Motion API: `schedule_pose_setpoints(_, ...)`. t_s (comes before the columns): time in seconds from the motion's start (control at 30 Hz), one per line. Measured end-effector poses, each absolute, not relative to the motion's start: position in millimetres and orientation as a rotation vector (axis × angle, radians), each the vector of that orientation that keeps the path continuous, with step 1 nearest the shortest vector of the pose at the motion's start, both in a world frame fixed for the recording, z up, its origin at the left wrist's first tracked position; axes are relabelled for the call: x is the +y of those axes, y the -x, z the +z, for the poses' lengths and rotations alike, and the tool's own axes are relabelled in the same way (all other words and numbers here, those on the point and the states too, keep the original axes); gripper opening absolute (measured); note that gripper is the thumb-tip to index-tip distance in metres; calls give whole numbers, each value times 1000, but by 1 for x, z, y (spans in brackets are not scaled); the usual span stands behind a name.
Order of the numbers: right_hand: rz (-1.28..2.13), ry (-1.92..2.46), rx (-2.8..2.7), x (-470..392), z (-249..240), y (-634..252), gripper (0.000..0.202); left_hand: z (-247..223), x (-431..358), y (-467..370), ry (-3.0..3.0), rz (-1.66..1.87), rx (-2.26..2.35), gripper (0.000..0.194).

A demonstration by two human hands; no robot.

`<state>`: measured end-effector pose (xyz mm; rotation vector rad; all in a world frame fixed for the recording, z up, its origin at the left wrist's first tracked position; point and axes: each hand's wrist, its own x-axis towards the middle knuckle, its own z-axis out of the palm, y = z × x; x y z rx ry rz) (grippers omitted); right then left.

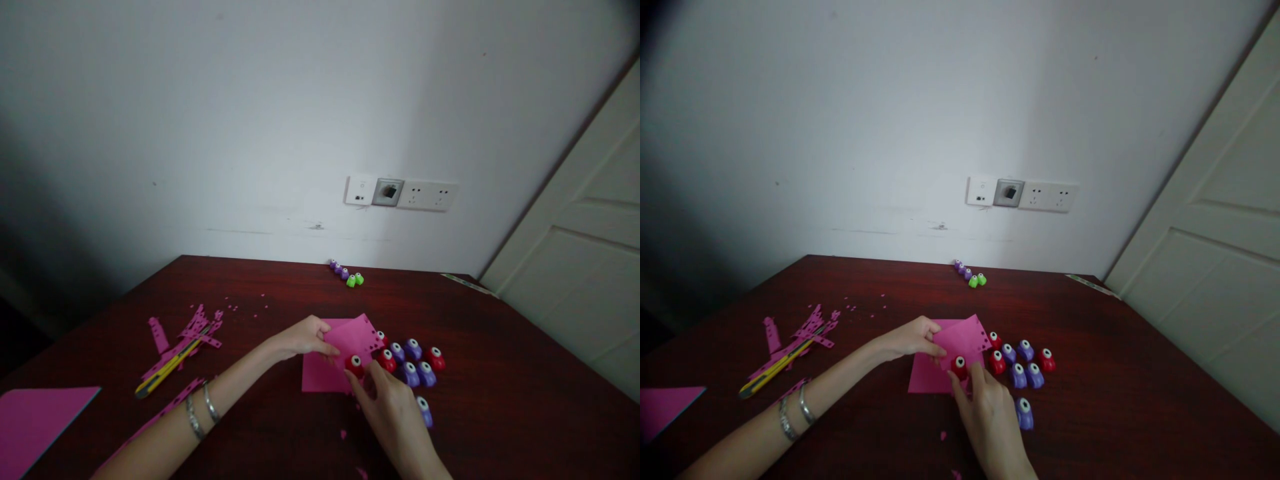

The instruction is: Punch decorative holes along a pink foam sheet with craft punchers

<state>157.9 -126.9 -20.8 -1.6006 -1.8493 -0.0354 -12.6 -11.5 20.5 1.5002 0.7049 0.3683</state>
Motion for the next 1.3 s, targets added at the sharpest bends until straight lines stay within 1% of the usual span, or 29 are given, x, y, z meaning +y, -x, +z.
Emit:
schedule_pose_setpoints(0.43, -160, 1589, -1920, -123, -28, -160, 28, 17, -12, 12, -1541, 370, 723, 28)
schedule_pose_setpoints(0.67, -196, 1576, -1904, -123, -21, -162, 32, 21, -15, 11, -1531, 355, 733, 31)
schedule_pose_setpoints(0.93, -115, 1584, -1957, -126, -22, -158, 29, 20, -16, 9, -1470, 352, 693, 29)
schedule_pose_setpoints(1.07, -48, 1618, -1969, -127, -21, -156, 27, 16, -15, 11, -1476, 292, 642, 29)
schedule_pose_setpoints(1.2, -60, 1661, -1968, -126, -25, -155, 25, 12, -11, 13, -1513, 196, 589, 32)
schedule_pose_setpoints(1.3, -77, 1707, -1995, -125, -25, -152, 22, 7, -8, 14, -1578, 153, 602, 29)
